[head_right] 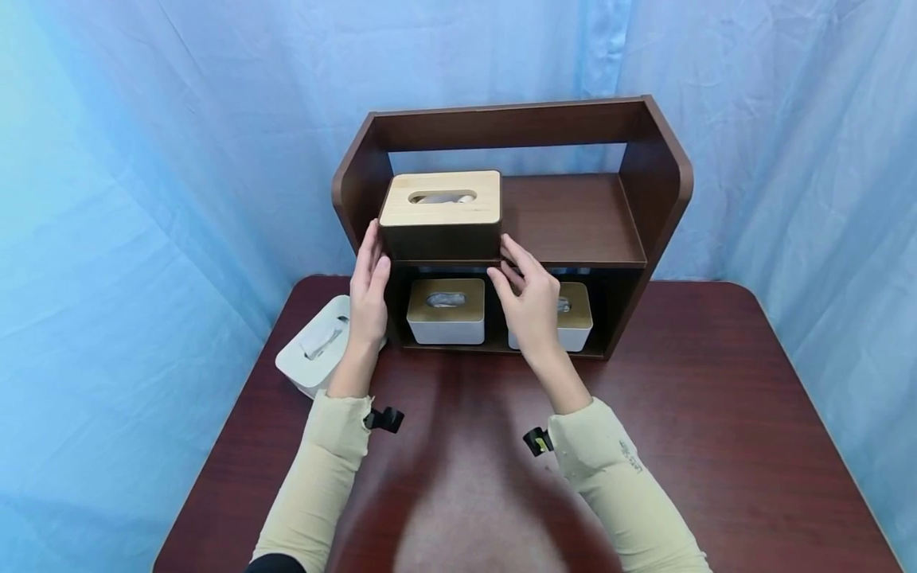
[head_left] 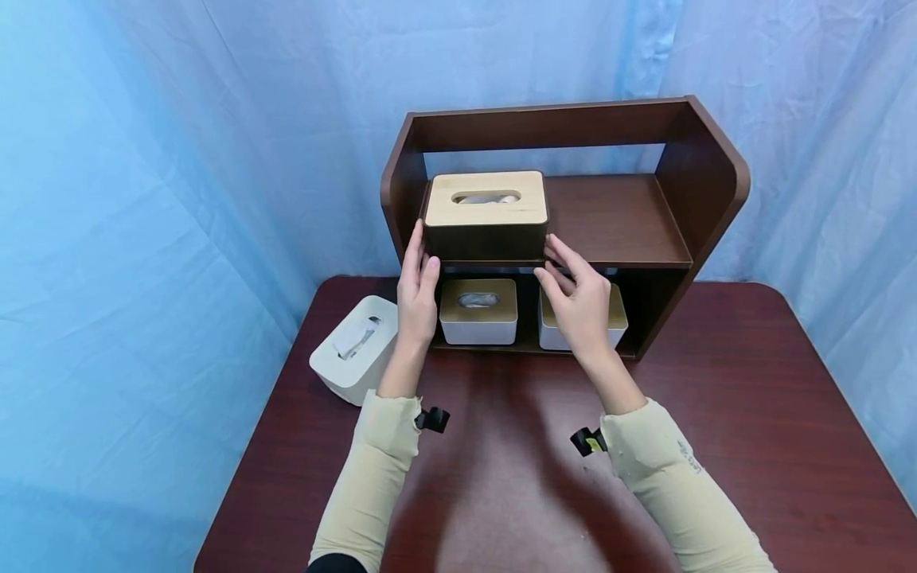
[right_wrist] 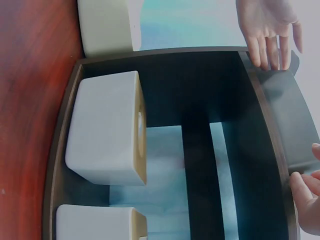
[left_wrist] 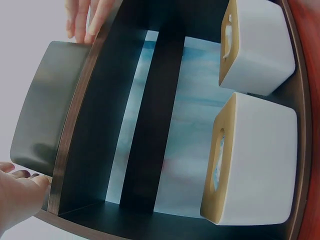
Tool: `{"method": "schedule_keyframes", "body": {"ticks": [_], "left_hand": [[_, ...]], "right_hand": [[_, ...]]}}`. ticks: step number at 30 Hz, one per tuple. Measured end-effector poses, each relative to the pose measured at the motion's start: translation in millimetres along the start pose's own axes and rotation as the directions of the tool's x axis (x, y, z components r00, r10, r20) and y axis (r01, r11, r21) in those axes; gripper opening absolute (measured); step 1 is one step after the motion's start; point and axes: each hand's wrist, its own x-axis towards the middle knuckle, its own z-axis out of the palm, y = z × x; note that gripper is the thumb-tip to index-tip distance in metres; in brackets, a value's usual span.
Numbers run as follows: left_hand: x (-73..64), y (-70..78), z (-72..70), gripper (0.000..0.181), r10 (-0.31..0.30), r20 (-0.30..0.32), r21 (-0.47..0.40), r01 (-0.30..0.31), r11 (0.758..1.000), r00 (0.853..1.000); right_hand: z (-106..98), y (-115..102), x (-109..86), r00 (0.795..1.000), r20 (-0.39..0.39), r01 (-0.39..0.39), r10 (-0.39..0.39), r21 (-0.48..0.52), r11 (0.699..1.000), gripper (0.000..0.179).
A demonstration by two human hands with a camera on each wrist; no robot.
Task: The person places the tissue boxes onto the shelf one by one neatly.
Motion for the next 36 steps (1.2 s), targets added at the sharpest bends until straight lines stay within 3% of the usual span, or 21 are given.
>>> {"method": "schedule_keyframes", "body": {"ticks": [7, 14, 26, 31, 36], "left_hand": [[-13.3, -2.3, -2.9, 0.054, 0.008, 0.012, -0.025, -0.008, 1.000, 1.000], [-29.4, -10.7, -12.6, 0.051, 0.035, -0.023, -0.081, -0.036, 0.996, 0.999], [-59.4, -34.1, -42.2, 0.047, -0.030, -0.099, -0.057, 0.024, 0.998, 0.995], [-71.5, -47.8, -59.9, 0.047, -0.089, -0.175, -0.039, 0.084, 0.996, 0.981], [-80.8, -60.8, -78.3, 0.045, -0.140, -0.284, 0.018, 0.151, 0.988, 0.949]], "right_hand": [[-2, 0, -10.9, 0.998, 0.057, -0.009, 0.008, 0.019, 1.000, 0.050], [-7, 1, -23.1, 0.997, 0.075, -0.016, 0.011, 0.062, 0.998, 0.050], [-18, 15, -50.7, 0.986, 0.149, -0.071, 0.068, 0.020, 0.997, 0.046], [-22, 6, -60.2, 0.978, 0.182, -0.094, 0.097, -0.028, 0.995, 0.044], [-26, -2, -67.3, 0.970, 0.212, -0.112, 0.120, -0.045, 0.993, 0.042]]}}
